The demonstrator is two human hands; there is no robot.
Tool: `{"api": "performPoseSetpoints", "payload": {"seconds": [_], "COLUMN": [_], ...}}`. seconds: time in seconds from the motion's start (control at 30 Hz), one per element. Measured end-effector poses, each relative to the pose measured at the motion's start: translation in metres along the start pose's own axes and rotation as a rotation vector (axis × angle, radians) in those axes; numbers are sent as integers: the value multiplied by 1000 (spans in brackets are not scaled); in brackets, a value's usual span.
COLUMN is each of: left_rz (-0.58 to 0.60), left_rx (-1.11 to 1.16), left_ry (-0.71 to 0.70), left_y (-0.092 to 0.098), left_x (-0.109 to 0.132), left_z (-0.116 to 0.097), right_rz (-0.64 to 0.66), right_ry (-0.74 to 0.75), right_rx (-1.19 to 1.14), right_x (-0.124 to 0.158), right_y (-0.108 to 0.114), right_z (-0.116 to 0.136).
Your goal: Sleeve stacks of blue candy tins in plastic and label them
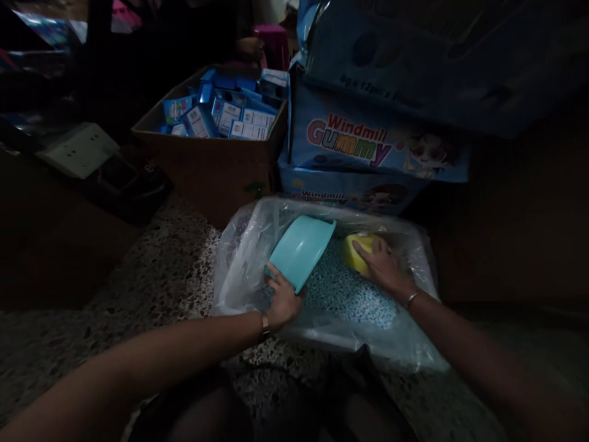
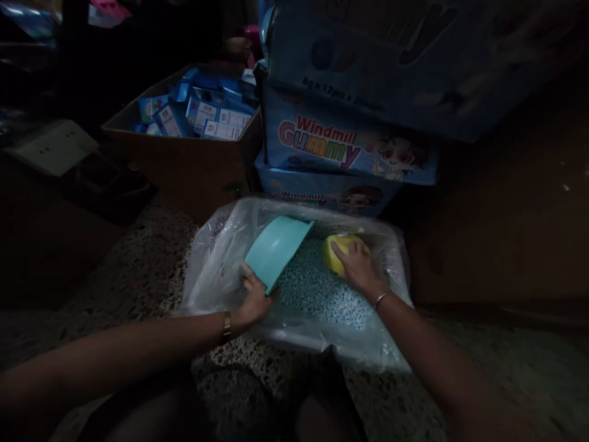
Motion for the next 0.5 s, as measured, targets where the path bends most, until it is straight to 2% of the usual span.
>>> {"api": "performPoseSetpoints", "payload": {"seconds": [0.17,0.27,0.37,0.5], "left_rz": [-4,-36,-45,-8], "left_rx": [-63,-61,-12,32], "left_ry": [37,86,104,98], "left_y": [4,9,14,19], "left_x": [-1,0,-1,-9], "left_z": [3,4,2,7], "right_rz": [-23,-35,45,138], "right_ry": [-272,-529,-802,-952], "right_rx": [-74,-177,-368,-545], "right_x": [38,57,72,71], "right_y": [-21,-26,-36,-46], "right_z": [-2,-4,2,19]}}
Point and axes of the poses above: each hand's wrist, its own x-axis away from the middle knuckle, its own y-axis out of the back of the hand, z = x × y, the point moved 8 cm from there along -x, towards the middle knuckle, and after that the axes turned 3 degrees about -y, right-handed, at the moved point
